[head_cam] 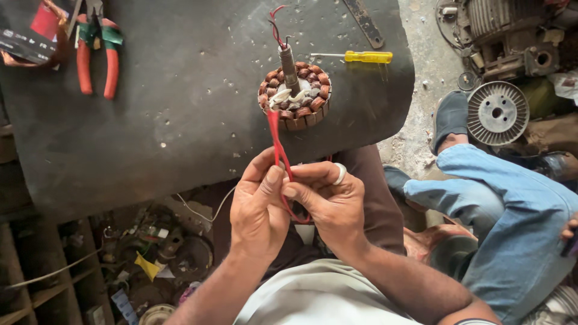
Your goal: The person prepares a fan motor for repair by by connecting red wires to the copper coils, then uses a screwdriver to tuck small white insulators into the stator slots.
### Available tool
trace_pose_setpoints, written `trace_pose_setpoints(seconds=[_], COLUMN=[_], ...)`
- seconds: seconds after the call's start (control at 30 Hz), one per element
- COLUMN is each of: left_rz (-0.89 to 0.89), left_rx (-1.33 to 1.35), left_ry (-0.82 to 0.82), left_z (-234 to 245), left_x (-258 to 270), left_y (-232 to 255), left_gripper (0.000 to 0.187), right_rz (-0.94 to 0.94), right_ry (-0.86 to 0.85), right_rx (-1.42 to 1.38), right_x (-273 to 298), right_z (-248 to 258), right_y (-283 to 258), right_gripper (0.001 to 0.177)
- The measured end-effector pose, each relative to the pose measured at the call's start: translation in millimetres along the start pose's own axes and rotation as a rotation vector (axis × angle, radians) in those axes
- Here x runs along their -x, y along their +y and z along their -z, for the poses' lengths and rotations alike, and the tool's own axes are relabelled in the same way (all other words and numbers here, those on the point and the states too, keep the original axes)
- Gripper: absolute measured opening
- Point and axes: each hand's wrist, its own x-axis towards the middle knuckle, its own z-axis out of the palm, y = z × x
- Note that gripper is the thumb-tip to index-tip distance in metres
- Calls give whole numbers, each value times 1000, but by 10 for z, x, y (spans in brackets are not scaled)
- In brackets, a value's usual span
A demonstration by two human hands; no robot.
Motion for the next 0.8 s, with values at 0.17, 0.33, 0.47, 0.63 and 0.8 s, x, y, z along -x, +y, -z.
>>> trace_pose_setpoints(seconds=[0.17,0.33,0.47,0.63,0.8], left_rz=[47,-77,-347,-439,-577], left_rx=[4,-51,-511,-336,-392], left_ry=[-70,-88,-144,-246,-11], left_z=[95,79,-30,-80,42], left_x=[-8,20,-32,-361,-962], left_y=[9,-14,91,205,214], left_gripper=[25,21,17,16,18], right_rz=[23,148,-66,489,727], right_ry=[-23,-120,-160,-37,253], right_rx=[66,245,42,733,1277], right_x=[-1,-19,-215,-566,-1344], right_z=[15,-4,-86,205,796], right_y=[21,-24,-116,-543,-827], right_gripper=[20,19,13,10,29])
